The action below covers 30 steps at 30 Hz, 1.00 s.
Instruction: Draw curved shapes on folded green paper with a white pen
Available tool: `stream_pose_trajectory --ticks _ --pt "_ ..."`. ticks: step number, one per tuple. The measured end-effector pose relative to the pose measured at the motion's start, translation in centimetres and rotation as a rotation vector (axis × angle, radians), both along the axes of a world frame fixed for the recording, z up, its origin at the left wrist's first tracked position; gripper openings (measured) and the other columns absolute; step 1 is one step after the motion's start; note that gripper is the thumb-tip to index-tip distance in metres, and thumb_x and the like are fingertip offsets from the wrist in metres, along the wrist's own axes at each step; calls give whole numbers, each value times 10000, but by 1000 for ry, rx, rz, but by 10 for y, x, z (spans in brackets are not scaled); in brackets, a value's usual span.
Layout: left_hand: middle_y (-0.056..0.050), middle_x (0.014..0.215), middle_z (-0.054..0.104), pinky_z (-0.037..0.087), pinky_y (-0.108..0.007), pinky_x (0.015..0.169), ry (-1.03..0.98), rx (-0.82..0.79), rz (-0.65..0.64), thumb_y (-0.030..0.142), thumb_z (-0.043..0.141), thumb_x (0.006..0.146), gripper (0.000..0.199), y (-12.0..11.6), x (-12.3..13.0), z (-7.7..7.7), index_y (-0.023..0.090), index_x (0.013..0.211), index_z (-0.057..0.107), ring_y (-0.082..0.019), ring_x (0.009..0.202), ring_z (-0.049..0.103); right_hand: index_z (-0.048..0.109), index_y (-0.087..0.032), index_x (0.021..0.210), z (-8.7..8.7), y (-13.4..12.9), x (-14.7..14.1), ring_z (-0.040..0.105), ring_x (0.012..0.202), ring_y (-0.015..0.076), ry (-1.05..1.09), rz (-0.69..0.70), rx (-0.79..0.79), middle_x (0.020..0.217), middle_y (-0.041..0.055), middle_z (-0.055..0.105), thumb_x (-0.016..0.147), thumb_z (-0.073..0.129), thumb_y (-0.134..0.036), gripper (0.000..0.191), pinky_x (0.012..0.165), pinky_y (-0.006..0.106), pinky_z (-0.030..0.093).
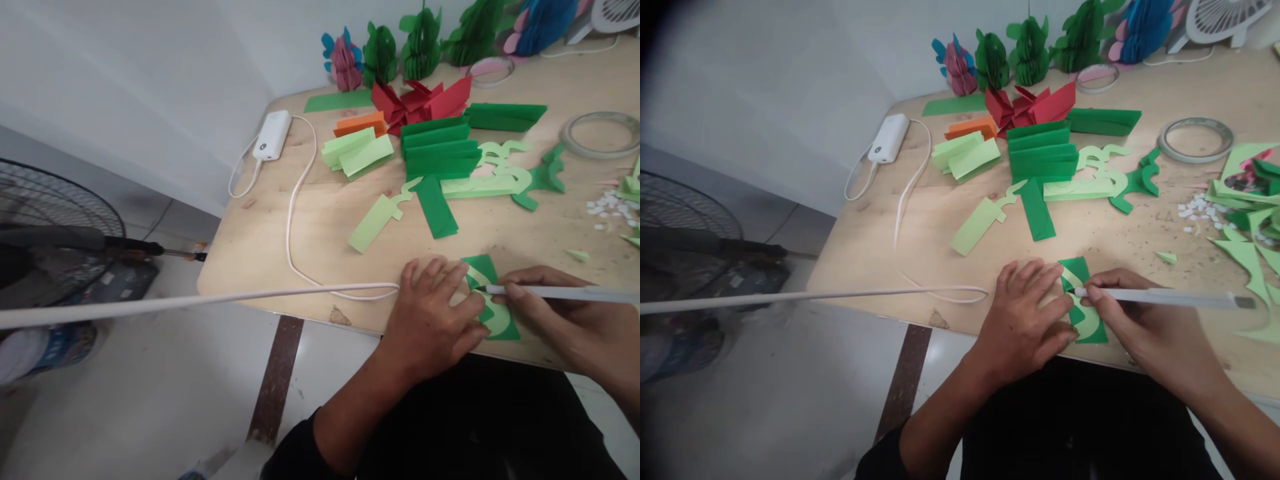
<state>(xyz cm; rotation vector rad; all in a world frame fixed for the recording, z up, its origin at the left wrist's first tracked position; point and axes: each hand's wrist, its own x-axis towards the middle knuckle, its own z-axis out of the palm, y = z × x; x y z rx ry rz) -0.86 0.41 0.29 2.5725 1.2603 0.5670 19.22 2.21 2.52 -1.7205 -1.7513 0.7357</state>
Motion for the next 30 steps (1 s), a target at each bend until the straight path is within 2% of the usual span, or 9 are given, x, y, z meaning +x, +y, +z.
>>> stream_pose_trajectory --ticks 8,15,21,30 --pt "-103 1479 515 290 -569 1113 -24 10 2 451 529 958 296 0 0 0 237 1127 642 -331 1385 396 699 -282 696 11 9 -4 690 627 196 -7 31 -56 707 13 736 732 559 -723 464 560 311 556" --pt "-113 1478 510 304 -585 1095 -30 14 -6 445 520 968 297 0 -1 0 233 1149 624 -342 1388 395 705 -302 714 8 9 -3 709 657 184 8 91 -29 715 -13 736 786 575 -645 373 566 281 564" --pt "-117 1475 511 310 -593 1090 -31 19 -12 442 513 973 294 0 -1 0 230 1146 621 -349 1383 405 698 -316 697 13 12 -6 700 618 163 6 111 -2 682 -36 724 791 582 -626 344 529 255 547" --pt "-121 1466 522 311 -586 1097 -38 28 -2 443 524 970 291 0 -1 0 228 1139 621 -343 1378 417 707 -309 763 6 7 -2 702 648 170 -30 123 -2 749 -26 745 814 568 -592 319 598 278 573"
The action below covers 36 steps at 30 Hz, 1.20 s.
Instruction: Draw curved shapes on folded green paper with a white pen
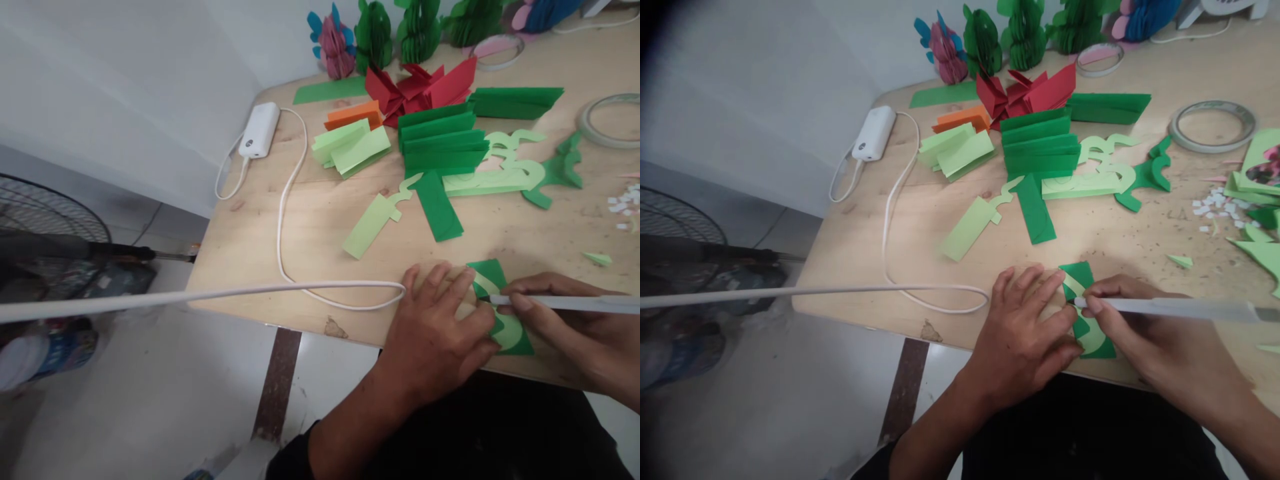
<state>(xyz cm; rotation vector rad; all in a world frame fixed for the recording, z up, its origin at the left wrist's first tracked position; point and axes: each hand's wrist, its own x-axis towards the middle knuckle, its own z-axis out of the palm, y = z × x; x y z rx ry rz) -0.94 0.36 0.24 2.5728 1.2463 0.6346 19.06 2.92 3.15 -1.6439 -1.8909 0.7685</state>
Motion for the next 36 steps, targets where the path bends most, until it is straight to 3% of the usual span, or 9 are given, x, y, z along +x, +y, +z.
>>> stream_pose_trajectory --ticks 36 --pt "-116 1483 518 278 -591 1120 18 -34 -6 443 553 950 304 0 -1 1 237 1149 654 -342 1390 401 699 -299 820 -2 -6 6 686 684 178 -51 -38 -46 787 -19 734 819 538 -614 353 587 294 546"
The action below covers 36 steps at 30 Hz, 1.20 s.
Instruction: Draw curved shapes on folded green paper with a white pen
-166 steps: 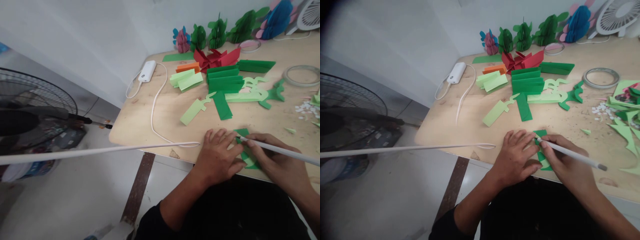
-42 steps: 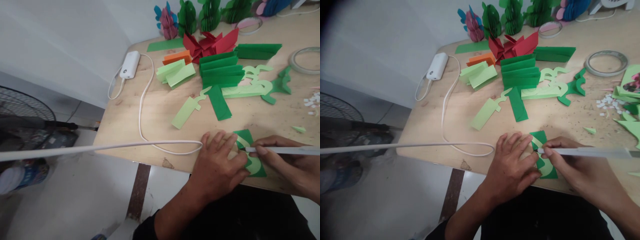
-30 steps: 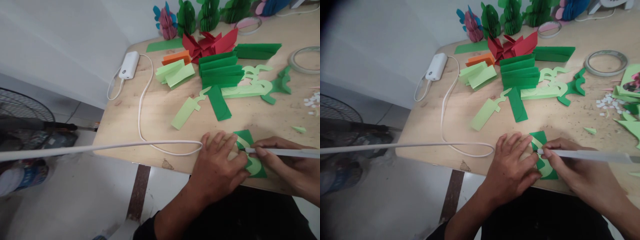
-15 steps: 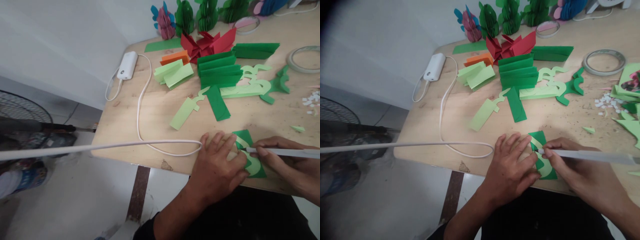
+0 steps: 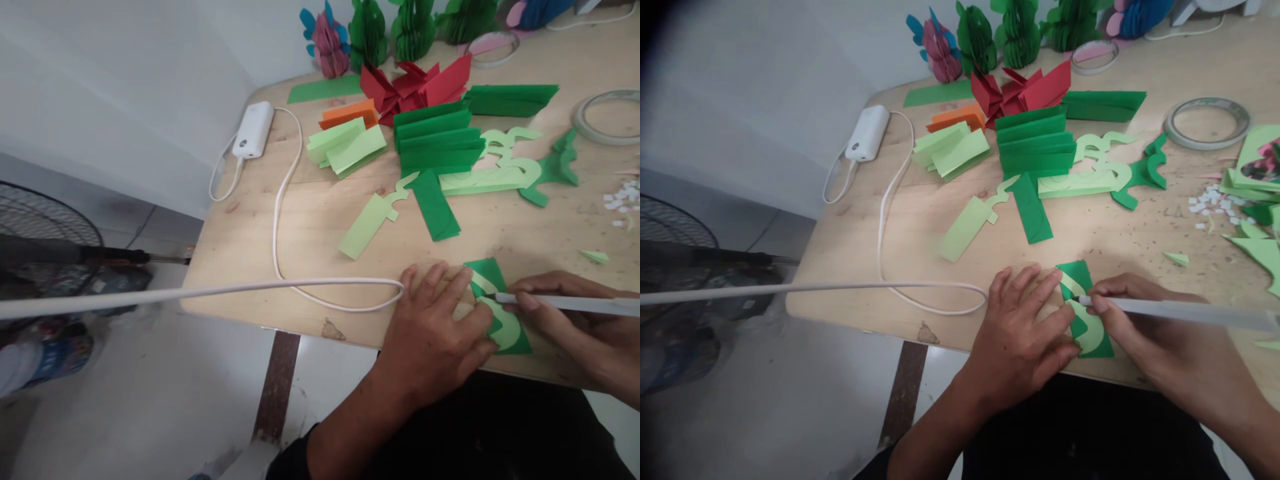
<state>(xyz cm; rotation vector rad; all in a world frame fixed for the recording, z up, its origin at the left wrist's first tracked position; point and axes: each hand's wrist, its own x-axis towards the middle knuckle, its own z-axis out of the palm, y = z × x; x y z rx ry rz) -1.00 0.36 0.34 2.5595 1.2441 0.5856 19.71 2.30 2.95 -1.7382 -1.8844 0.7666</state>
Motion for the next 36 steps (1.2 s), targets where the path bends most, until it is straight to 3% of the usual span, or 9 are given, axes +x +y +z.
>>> stream_pose_trajectory --ticks 5,20,30,36 --pt "-118 1482 518 287 -578 1116 0 2 3 448 546 954 308 0 0 1 233 1147 655 -340 1385 404 693 -299 822 -1 0 2 699 731 179 -21 -12 13 823 -18 744 821 533 -619 358 648 304 556" --pt "-117 1481 512 296 -591 1110 -7 9 0 446 539 957 309 0 0 0 235 1157 646 -345 1386 402 683 -296 744 4 3 -4 676 670 200 -32 -71 40 733 -3 728 775 534 -677 411 579 329 514" --pt "-116 1491 504 300 -581 1111 -1 19 2 450 538 956 348 0 0 -1 238 1214 637 -340 1392 395 708 -298 811 -7 1 0 701 721 188 -46 -60 87 811 -10 750 813 539 -642 384 615 311 547" --pt "-109 1488 505 293 -584 1118 11 13 -4 466 535 955 361 0 -1 -1 250 1223 643 -342 1393 390 707 -281 749 1 6 -9 695 683 200 -16 -79 71 768 13 748 787 529 -667 426 604 325 554"
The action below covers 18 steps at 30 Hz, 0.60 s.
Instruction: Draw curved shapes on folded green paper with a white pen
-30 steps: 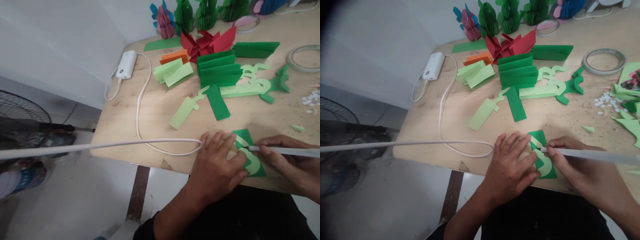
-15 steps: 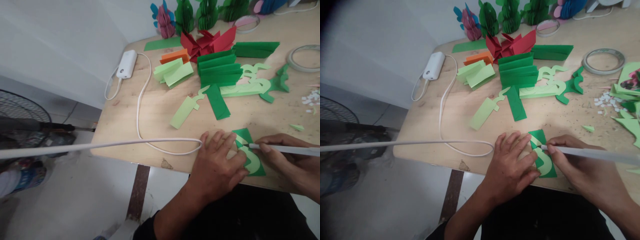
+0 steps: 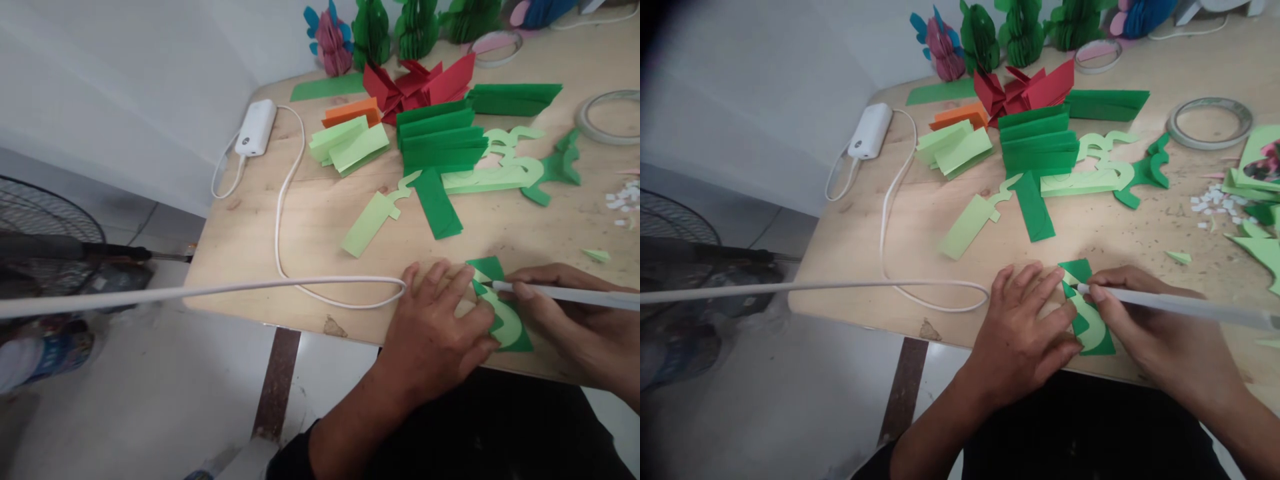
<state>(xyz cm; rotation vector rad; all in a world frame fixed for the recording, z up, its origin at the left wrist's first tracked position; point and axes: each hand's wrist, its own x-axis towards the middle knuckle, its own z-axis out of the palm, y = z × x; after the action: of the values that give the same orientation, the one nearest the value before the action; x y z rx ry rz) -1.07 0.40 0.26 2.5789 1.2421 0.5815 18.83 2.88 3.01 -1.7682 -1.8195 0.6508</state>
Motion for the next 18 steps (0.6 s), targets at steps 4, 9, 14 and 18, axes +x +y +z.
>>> stream_pose_trajectory --ticks 4,9,14,18 --pt "-109 1484 509 300 -581 1110 -5 4 5 460 532 958 339 0 0 0 242 1191 647 -340 1391 393 708 -286 750 1 2 -3 699 701 208 -17 -10 30 789 20 754 780 526 -672 427 589 328 548" --pt "-113 1484 507 308 -589 1106 -13 4 8 453 514 971 311 0 1 1 232 1151 639 -342 1381 409 715 -275 790 -8 0 -2 704 720 202 -15 -21 28 815 19 763 781 545 -664 425 600 316 553" --pt "-111 1480 511 311 -587 1111 -18 3 8 452 514 972 305 0 1 2 231 1146 632 -336 1384 406 717 -283 815 -10 2 -4 712 709 183 -11 -20 38 833 -2 772 789 550 -665 418 583 292 552" --pt "-111 1482 509 310 -590 1110 -17 -1 6 447 520 969 302 1 1 3 230 1146 633 -338 1382 405 719 -283 818 -10 2 -5 715 711 181 -21 -1 48 839 -1 775 799 544 -656 412 575 287 551"
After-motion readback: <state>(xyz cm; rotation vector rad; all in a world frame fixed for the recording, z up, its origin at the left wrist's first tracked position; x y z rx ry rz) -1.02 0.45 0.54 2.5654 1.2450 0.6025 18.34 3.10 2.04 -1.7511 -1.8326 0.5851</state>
